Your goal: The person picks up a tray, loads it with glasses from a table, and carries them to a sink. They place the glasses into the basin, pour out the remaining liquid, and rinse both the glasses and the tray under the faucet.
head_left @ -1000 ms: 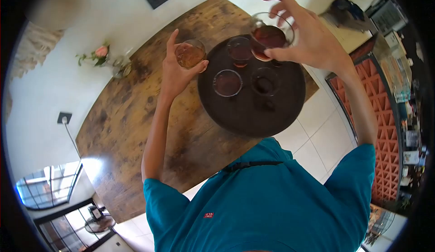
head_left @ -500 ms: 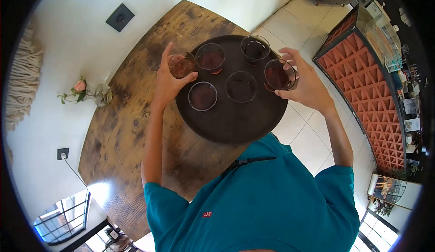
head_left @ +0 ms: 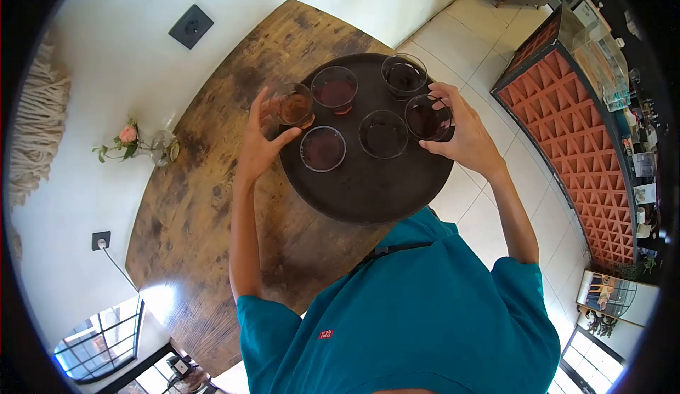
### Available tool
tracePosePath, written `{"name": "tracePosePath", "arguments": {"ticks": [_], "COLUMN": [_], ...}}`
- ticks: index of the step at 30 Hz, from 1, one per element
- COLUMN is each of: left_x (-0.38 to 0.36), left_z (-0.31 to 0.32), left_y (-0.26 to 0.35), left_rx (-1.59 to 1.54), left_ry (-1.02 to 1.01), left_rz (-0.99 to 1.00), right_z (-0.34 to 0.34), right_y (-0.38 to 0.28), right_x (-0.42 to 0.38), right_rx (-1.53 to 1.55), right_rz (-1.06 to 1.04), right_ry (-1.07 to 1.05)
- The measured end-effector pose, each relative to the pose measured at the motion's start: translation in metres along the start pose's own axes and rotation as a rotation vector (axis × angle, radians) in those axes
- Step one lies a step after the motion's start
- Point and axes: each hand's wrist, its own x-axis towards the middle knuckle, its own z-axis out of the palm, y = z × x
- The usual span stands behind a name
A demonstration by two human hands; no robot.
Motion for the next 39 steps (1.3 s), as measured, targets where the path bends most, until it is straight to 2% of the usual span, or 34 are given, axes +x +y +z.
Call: {"name": "tracePosePath", "arguments": {"ticks": [2,3,4,6,7,8,9,10,12,16,20,22,23,26,28,32,35,39], "left_x": [-0.006,-0.010,-0.017,-0.027,-0.029,-0.029,-0.028,-0.026,-0.022,-0.019,-0.017,-0.017,-0.018,-0.022,-0.022,-0.012,0.004,0.039], "left_z": [-0.004,-0.003,-0.003,0.006,0.013,0.019,0.025,0.028,0.036,0.039,0.037,0.038,0.040,0.049,0.055,0.069,0.088,0.125], "left_y": [-0.007,-0.014,-0.016,-0.006,-0.001,0.002,0.004,0.005,0.000,-0.011,-0.017,-0.016,-0.015,-0.008,0.003,0.023,0.046,0.083], "left_rx": [0.121,0.207,0.289,0.352,0.415,0.409,0.546,0.684,0.695,0.670,0.621,0.559,0.557,0.467,0.422,0.434,0.395,0.382], "left_ry": [0.029,0.019,0.006,0.031,0.049,0.051,0.034,0.017,0.046,0.085,0.084,0.063,0.067,0.102,0.097,0.092,0.094,0.081], "left_rz": [-0.037,-0.129,-0.227,-0.245,-0.255,-0.256,-0.301,-0.341,-0.324,-0.278,-0.249,-0.220,-0.220,-0.198,-0.193,-0.175,-0.162,-0.201], "right_z": [-0.002,-0.003,-0.005,-0.006,-0.003,0.000,0.005,0.014,0.037,0.062,0.062,0.070,0.073,0.076,0.077,0.058,0.031,-0.017], "right_y": [0.000,0.001,0.004,0.028,0.042,0.054,0.060,0.060,0.048,0.022,0.026,0.042,0.050,0.065,0.068,0.084,0.094,0.124], "right_x": [-0.002,-0.005,-0.011,-0.024,-0.032,-0.043,-0.052,-0.058,-0.068,-0.069,-0.073,-0.080,-0.083,-0.087,-0.085,-0.084,-0.081,-0.070], "right_rx": [0.076,0.077,0.078,0.040,0.034,0.071,0.107,0.102,0.333,0.412,0.408,0.215,0.212,0.358,0.590,0.654,0.774,0.850], "right_rz": [0.012,0.001,-0.042,-0.065,-0.068,0.170,0.408,0.407,0.604,0.472,0.544,0.368,0.364,0.376,0.307,0.299,0.389,0.341], "right_ry": [-0.025,-0.030,0.033,0.219,0.215,0.245,0.275,0.278,0.172,0.244,0.228,0.320,0.320,0.413,0.547,0.554,0.554,0.565]}}
